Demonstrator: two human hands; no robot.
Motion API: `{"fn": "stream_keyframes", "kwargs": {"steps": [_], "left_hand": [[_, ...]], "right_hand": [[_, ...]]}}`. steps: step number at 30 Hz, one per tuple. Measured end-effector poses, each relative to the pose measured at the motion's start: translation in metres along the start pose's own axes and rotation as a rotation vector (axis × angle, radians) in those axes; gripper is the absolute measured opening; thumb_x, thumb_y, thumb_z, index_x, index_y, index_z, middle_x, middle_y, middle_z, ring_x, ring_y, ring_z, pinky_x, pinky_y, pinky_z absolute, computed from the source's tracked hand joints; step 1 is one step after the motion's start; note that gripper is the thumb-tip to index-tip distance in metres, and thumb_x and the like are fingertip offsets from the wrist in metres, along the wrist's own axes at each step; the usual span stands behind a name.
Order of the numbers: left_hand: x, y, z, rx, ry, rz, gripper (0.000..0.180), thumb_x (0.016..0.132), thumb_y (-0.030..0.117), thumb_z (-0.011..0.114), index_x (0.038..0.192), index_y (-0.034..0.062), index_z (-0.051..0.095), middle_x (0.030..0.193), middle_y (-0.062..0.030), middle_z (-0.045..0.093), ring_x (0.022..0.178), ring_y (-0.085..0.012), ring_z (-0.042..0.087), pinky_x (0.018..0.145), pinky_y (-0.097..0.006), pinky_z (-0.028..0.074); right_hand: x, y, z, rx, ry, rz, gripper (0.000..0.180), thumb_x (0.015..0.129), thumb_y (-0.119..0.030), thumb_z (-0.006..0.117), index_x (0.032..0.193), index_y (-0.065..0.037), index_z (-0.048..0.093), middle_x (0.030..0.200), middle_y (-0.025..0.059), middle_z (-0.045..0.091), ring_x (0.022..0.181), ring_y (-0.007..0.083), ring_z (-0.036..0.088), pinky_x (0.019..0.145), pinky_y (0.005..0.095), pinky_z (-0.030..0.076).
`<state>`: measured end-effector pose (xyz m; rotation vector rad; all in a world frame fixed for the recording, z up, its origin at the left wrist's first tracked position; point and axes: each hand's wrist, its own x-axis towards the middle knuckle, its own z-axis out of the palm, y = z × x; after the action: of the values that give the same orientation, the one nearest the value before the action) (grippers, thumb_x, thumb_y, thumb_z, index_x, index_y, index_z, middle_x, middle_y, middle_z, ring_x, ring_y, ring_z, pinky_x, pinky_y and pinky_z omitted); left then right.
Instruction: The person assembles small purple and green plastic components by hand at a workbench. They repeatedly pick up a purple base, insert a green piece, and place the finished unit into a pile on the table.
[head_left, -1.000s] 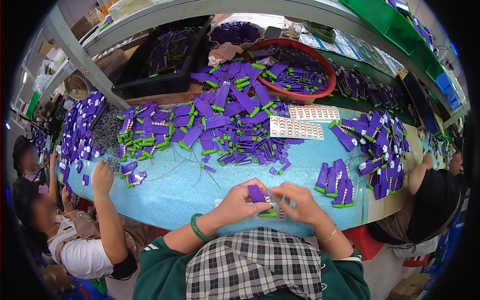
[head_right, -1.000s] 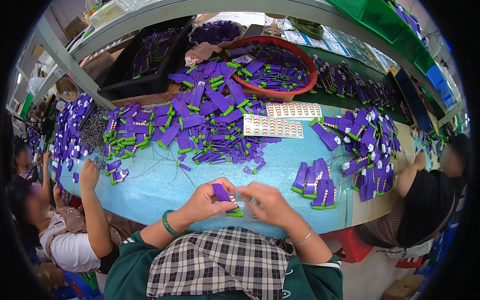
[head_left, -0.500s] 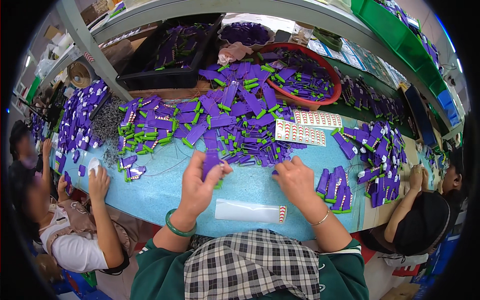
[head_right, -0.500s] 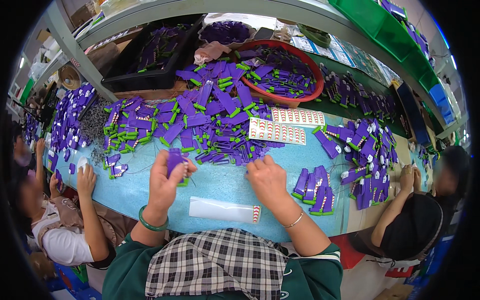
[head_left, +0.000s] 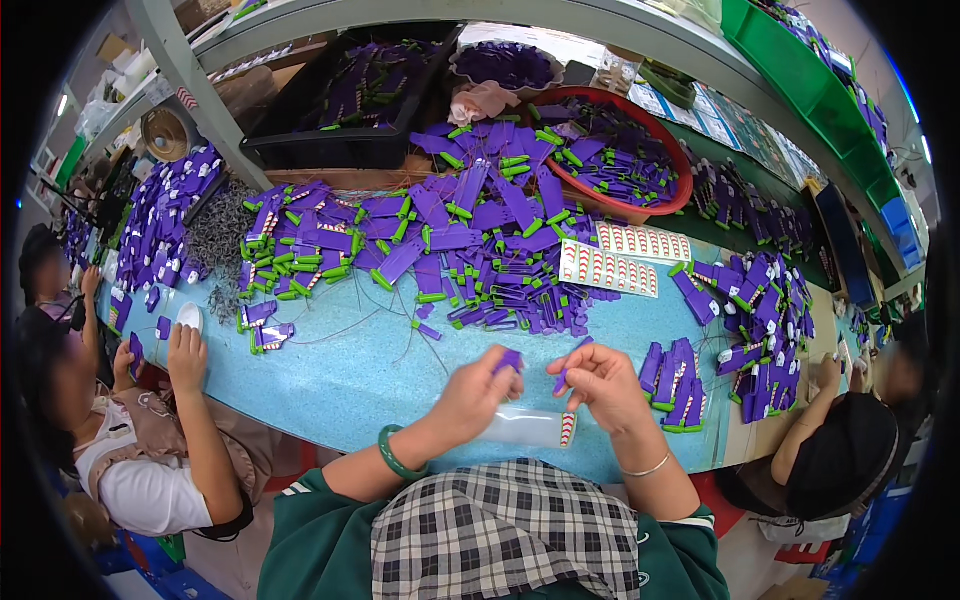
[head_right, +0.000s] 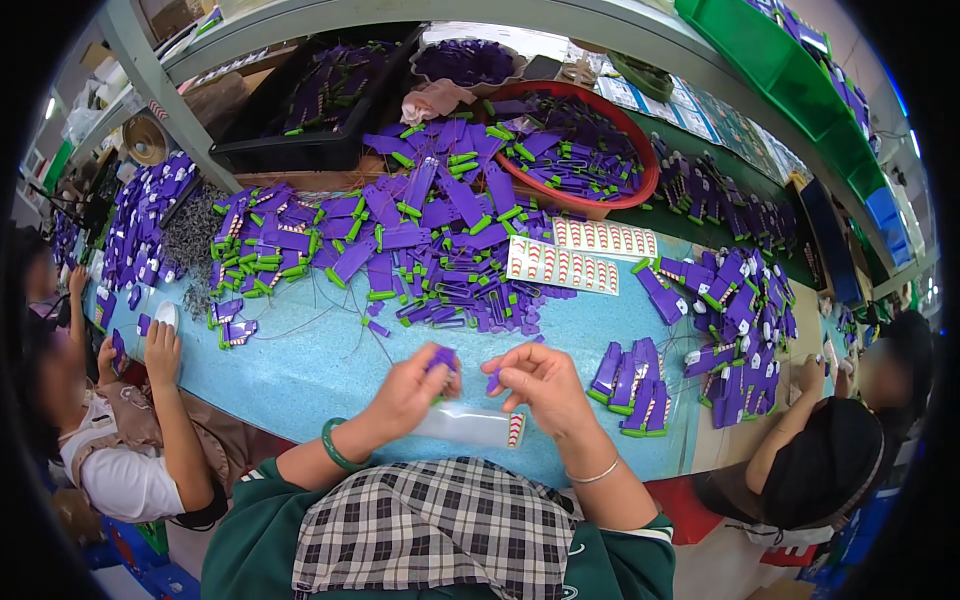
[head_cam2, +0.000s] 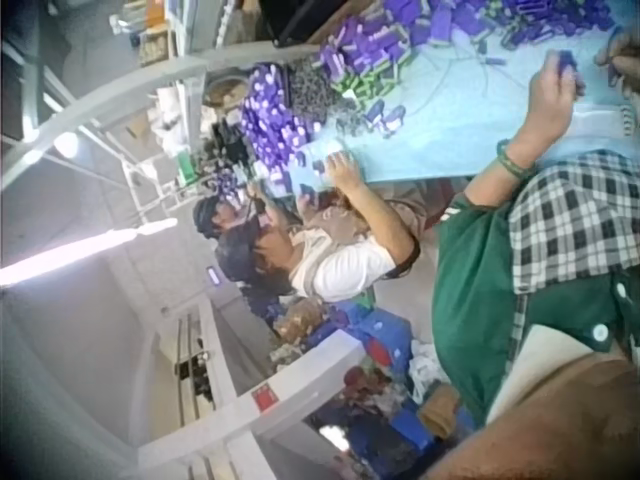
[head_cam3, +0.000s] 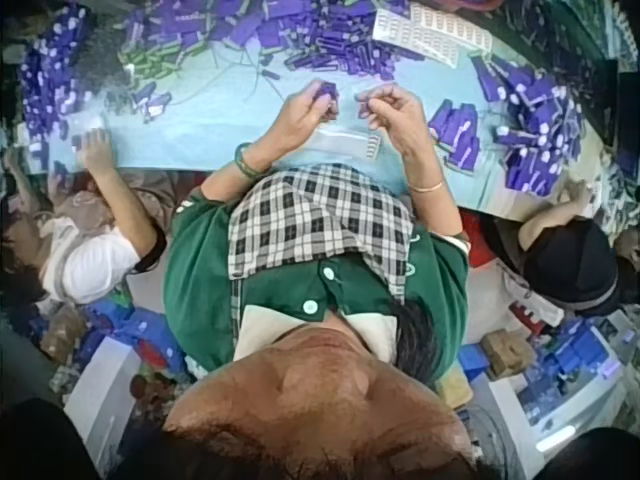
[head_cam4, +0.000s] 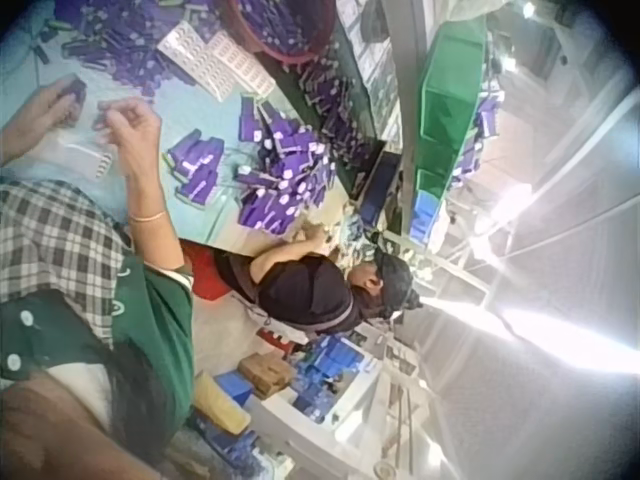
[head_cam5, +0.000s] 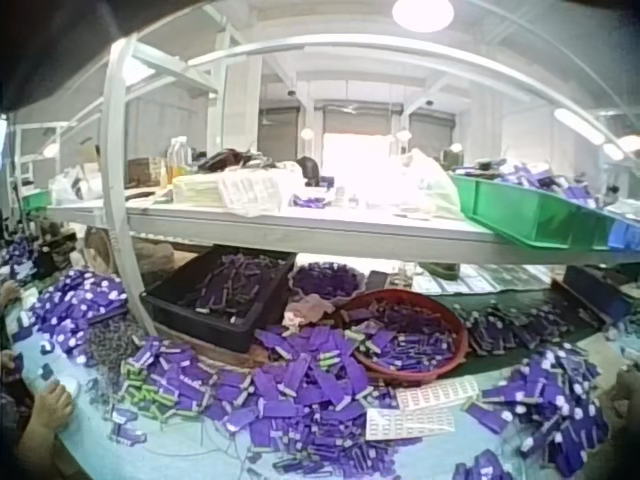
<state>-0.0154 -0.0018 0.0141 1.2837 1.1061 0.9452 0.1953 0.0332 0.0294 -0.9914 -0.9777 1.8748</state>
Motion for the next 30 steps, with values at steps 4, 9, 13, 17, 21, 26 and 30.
{"fn": "stream_keyframes", "kwargs": {"steps": [4,9,13,17,21,26,30], "left_hand": [[-0.001,0.001,0.019,0.216,-0.218,-0.002,0.01,0.094,0.011,0.048,0.097,0.0022,0.051,0.078,-0.0079,0.061,0.072,-0.0152,0.061,0.065,-0.03,0.049],[-0.003,0.003,0.024,0.389,-0.217,0.248,0.01,0.09,0.011,0.052,0.094,0.0017,0.051,0.073,-0.0137,0.059,0.064,-0.0293,0.059,0.059,-0.037,0.046],[-0.003,0.006,0.025,0.464,-0.202,0.267,0.012,0.09,0.014,0.051,0.089,0.0018,0.054,0.069,-0.0129,0.059,0.062,-0.0312,0.06,0.057,-0.038,0.046],[-0.005,-0.002,0.027,0.484,-0.256,0.239,0.018,0.092,0.017,0.049,0.085,0.0021,0.057,0.066,-0.011,0.061,0.062,-0.0295,0.062,0.058,-0.037,0.047],[-0.001,0.01,0.03,0.276,-0.349,0.035,0.022,0.094,0.021,0.048,0.088,0.002,0.058,0.068,-0.0108,0.063,0.063,-0.027,0.063,0.059,-0.037,0.048],[0.024,0.011,0.037,0.485,-0.382,0.246,0.023,0.093,0.025,0.051,0.096,0.0032,0.058,0.074,-0.012,0.065,0.066,-0.0259,0.065,0.058,-0.037,0.049],[0.084,0.04,0.015,0.911,0.06,0.535,0.025,0.084,0.028,0.064,0.096,0.0067,0.058,0.072,-0.0121,0.062,0.065,-0.0308,0.063,0.056,-0.043,0.049]], "right_hand": [[-0.018,0.016,0.013,-0.266,0.066,-0.247,0.006,0.08,-0.001,0.066,0.084,-0.001,0.061,0.089,0.0056,0.059,0.063,0.0091,0.056,0.052,0.0198,0.047],[-0.029,0.019,0.017,-0.798,0.188,-0.513,0.012,0.074,-0.001,0.07,0.08,-0.002,0.06,0.083,0.0034,0.055,0.061,0.0056,0.048,0.05,0.0186,0.038],[-0.027,0.02,0.023,-0.754,0.238,-0.548,0.011,0.075,-0.004,0.07,0.077,-0.003,0.059,0.078,0.003,0.054,0.058,0.0061,0.046,0.051,0.0195,0.038],[-0.03,0.017,0.018,-0.743,0.112,-0.406,0.009,0.078,-0.006,0.067,0.077,-0.002,0.058,0.072,0.002,0.053,0.057,0.0074,0.046,0.053,0.0213,0.04],[-0.032,0.019,0.017,-0.655,0.14,-0.347,0.009,0.081,-0.007,0.064,0.077,-0.001,0.058,0.07,0.0018,0.055,0.061,0.0062,0.049,0.055,0.0213,0.041],[-0.03,0.004,-0.017,-0.68,0.117,-0.293,0.008,0.083,-0.007,0.064,0.082,0.001,0.062,0.074,0.0058,0.062,0.064,0.0092,0.057,0.057,0.0234,0.045],[-0.037,-0.049,-0.068,-1.171,0.267,-0.33,0.011,0.079,-0.012,0.069,0.084,-0.003,0.065,0.073,0.0062,0.062,0.069,0.0175,0.059,0.063,0.031,0.048]]}}
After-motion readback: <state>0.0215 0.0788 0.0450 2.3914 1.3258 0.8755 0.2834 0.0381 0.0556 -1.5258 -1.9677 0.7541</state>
